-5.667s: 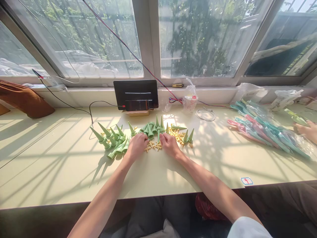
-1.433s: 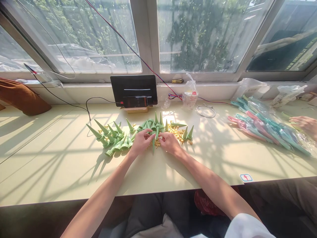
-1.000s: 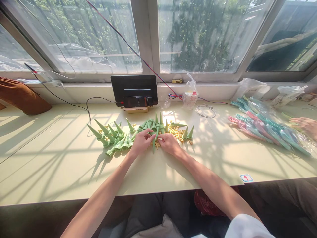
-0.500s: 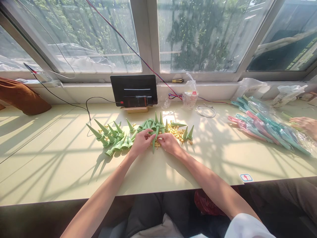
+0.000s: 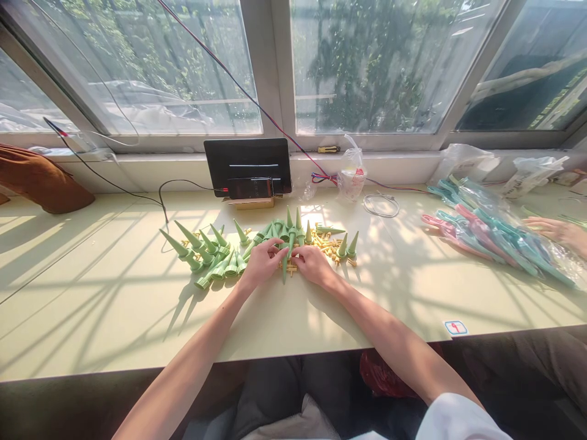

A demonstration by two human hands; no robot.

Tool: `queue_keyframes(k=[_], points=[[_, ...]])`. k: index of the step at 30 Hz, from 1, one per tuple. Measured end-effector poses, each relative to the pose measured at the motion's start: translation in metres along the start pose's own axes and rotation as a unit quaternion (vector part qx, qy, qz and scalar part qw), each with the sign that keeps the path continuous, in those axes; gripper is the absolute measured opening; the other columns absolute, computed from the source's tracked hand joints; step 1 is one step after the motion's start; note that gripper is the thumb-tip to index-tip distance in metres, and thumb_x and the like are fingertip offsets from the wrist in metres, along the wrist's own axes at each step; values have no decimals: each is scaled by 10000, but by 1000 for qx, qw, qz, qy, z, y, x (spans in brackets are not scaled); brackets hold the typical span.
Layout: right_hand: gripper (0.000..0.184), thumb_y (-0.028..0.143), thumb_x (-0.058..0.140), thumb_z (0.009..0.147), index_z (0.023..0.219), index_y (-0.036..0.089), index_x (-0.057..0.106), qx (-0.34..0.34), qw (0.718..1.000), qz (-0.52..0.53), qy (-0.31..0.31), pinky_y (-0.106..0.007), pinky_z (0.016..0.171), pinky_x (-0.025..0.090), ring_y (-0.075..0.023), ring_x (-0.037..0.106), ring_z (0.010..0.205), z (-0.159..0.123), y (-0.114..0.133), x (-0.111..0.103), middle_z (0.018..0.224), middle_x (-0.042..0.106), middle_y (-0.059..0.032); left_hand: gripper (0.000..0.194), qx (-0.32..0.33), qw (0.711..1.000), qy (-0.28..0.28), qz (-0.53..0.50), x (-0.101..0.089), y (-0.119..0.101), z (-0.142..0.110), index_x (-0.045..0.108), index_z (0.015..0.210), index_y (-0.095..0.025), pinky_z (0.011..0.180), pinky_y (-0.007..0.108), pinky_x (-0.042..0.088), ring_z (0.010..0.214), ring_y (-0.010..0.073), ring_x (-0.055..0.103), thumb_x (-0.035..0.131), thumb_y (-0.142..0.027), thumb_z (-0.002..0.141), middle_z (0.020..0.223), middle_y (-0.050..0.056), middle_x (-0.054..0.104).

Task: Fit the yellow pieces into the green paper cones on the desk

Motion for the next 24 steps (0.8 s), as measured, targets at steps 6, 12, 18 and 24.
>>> queue_keyframes(k=[6, 12, 18, 24], points=[[149, 144, 609, 867, 806, 174, 742, -10, 1000, -3, -7, -244, 624, 382, -132, 530, 611, 0, -3, 2, 676, 656, -12, 333, -20, 999, -11, -29, -4, -1, 1, 645, 1029, -187, 543, 260, 398, 508, 132, 486, 586, -457, 842, 630, -12, 616], [145, 134, 612, 868, 787, 169, 728, -30, 999, 10, -11, -247, 635, 396, -130, 539, 619, 0, -1, 1, 701, 668, -21, 313, -15, 999, -37, -33, -7, -1, 2, 645, 1002, -192, 569, 261, 408, 528, 130, 500, 592, -453, 838, 634, -16, 617], [151, 162, 600, 879, 774, 173, 707, -63, 998, 31, -1, -247, 614, 385, -121, 502, 595, -2, 4, 1, 671, 634, -8, 318, -24, 996, -60, -56, -10, 0, 2, 635, 1020, -195, 571, 259, 432, 549, 133, 535, 589, -460, 850, 692, 0, 630], [155, 245, 581, 897, 804, 165, 674, -52, 997, 59, -27, -252, 576, 374, -117, 478, 570, -3, 5, -1, 678, 605, -13, 343, -42, 993, -69, -90, -11, 3, 3, 626, 1067, -198, 534, 246, 424, 507, 106, 491, 569, -470, 866, 744, 6, 614]])
Point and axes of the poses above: each hand's wrist, its own z-axis towards the middle knuckle, its own x-axis out of the palm, y = z × x, the point moved 4 cm from there along z, towards the middle knuckle
